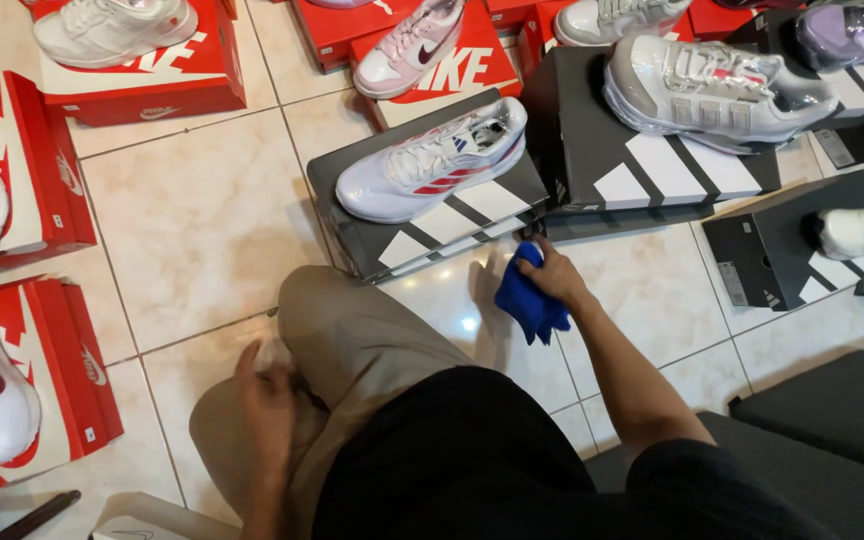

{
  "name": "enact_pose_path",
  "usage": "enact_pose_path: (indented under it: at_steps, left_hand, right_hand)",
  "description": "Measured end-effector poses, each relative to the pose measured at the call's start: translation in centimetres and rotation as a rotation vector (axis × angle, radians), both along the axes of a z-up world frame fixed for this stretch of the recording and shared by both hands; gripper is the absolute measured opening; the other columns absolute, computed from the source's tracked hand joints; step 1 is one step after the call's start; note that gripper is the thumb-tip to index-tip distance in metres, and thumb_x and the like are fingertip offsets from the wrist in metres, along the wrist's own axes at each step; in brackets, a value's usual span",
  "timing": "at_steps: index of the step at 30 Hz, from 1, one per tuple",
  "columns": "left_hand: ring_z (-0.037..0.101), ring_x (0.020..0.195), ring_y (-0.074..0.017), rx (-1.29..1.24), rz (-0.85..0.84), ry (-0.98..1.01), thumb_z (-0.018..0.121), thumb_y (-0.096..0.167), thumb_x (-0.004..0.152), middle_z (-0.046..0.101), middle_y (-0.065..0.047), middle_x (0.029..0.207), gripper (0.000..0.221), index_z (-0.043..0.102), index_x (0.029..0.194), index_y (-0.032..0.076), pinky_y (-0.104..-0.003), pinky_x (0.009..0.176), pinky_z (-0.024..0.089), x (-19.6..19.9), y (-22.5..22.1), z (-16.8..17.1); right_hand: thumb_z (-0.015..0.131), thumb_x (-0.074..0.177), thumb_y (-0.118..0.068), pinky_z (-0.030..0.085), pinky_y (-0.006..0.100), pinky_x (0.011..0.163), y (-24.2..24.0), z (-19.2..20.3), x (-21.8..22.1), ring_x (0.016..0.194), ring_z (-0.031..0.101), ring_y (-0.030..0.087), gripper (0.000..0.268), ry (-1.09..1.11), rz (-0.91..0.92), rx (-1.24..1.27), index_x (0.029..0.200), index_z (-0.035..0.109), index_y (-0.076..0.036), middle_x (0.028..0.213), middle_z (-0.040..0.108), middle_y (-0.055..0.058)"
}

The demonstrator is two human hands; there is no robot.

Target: Cleaning and wiping down athletic shoes and their packaging boxes with a cloth

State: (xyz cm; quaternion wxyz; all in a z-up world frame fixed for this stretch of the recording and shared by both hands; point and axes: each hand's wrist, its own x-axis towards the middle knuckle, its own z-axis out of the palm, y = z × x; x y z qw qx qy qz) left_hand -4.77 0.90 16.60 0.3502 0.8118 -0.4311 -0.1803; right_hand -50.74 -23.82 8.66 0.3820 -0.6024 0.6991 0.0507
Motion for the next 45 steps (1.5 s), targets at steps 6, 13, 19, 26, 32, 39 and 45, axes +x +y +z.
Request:
enact_pose_path:
  at_steps: [6, 13, 19, 26, 32, 39, 45]
  left_hand:
    - [0.055, 0.126, -0.0534, -0.142, -0.183, 0.220, 0.063, 0.012, 0.104, 0.050, -0.034, 0.142, 0.066, 0.029, 0.159, 0.000, -0.062, 0.097, 0.054, -5.8, -10.2, 2.5]
    - [0.050, 0.137, -0.0463, 0.311, -0.122, 0.386, 0.057, 0.043, 0.103, 0.046, -0.033, 0.152, 0.085, 0.012, 0.165, 0.006, -0.057, 0.114, 0.043, -7.5, -15.1, -0.1]
    - [0.050, 0.137, -0.0456, 0.356, -0.134, 0.466, 0.057, 0.042, 0.103, 0.046, -0.032, 0.153, 0.083, 0.013, 0.166, 0.011, -0.055, 0.113, 0.044, -8.2, -15.6, -1.4]
    - [0.052, 0.136, -0.0458, 0.569, -0.126, 0.551, 0.042, 0.039, 0.107, 0.053, -0.034, 0.145, 0.073, 0.004, 0.169, 0.031, -0.055, 0.113, 0.044, -8.5, -16.9, -0.2]
    - [0.053, 0.136, -0.0470, 0.600, -0.193, 0.529, 0.039, 0.040, 0.108, 0.055, -0.035, 0.143, 0.070, 0.005, 0.168, 0.034, -0.056, 0.114, 0.042, -7.3, -17.4, -1.4]
    - [0.051, 0.138, -0.0468, 0.583, -0.246, 0.568, 0.036, 0.044, 0.107, 0.049, -0.034, 0.150, 0.069, 0.004, 0.168, 0.037, -0.055, 0.116, 0.040, -6.8, -17.7, -2.0]
    - [0.050, 0.138, -0.0465, 0.554, -0.289, 0.596, 0.037, 0.039, 0.107, 0.047, -0.033, 0.152, 0.069, 0.004, 0.168, 0.038, -0.056, 0.116, 0.041, -7.3, -17.9, -1.7]
  right_hand:
    - [0.063, 0.084, -0.072, 0.045, 0.055, 0.112, -4.9, -1.5, 1.2, 0.132, 0.058, 0.044, 0.101, 0.086, 0.020, 0.038, 0.164, 0.023, -0.024, 0.136, 0.063, 0.029]
    - [0.062, 0.085, -0.066, 0.047, 0.052, 0.112, -7.0, -4.2, -1.3, 0.135, 0.057, 0.039, 0.096, 0.293, 0.124, 0.158, 0.164, 0.025, -0.027, 0.142, 0.062, 0.024]
    - [0.075, 0.080, -0.060, 0.046, 0.051, 0.113, -7.5, -3.9, -0.4, 0.134, 0.057, 0.040, 0.100, 0.087, -0.047, 0.108, 0.163, 0.030, -0.025, 0.140, 0.063, 0.026]
    - [0.077, 0.083, -0.061, 0.049, 0.049, 0.110, -6.2, -12.4, -2.5, 0.130, 0.060, 0.038, 0.092, -0.091, -0.348, 0.015, 0.158, 0.043, -0.020, 0.137, 0.064, 0.024]
    - [0.059, 0.098, -0.049, 0.046, 0.052, 0.114, -1.2, -9.1, 0.2, 0.131, 0.058, 0.043, 0.073, -0.007, -0.443, 0.041, 0.161, 0.030, -0.028, 0.138, 0.063, 0.026]
    - [0.060, 0.098, -0.050, 0.048, 0.053, 0.111, 1.9, -8.2, 0.8, 0.131, 0.058, 0.045, 0.073, -0.044, -0.487, 0.034, 0.160, 0.030, -0.027, 0.137, 0.063, 0.028]
    - [0.079, 0.086, -0.059, 0.046, 0.064, 0.107, 2.8, -3.2, 7.2, 0.139, 0.047, 0.048, 0.099, -0.621, -1.004, 0.260, 0.162, 0.031, -0.016, 0.154, 0.044, 0.029]
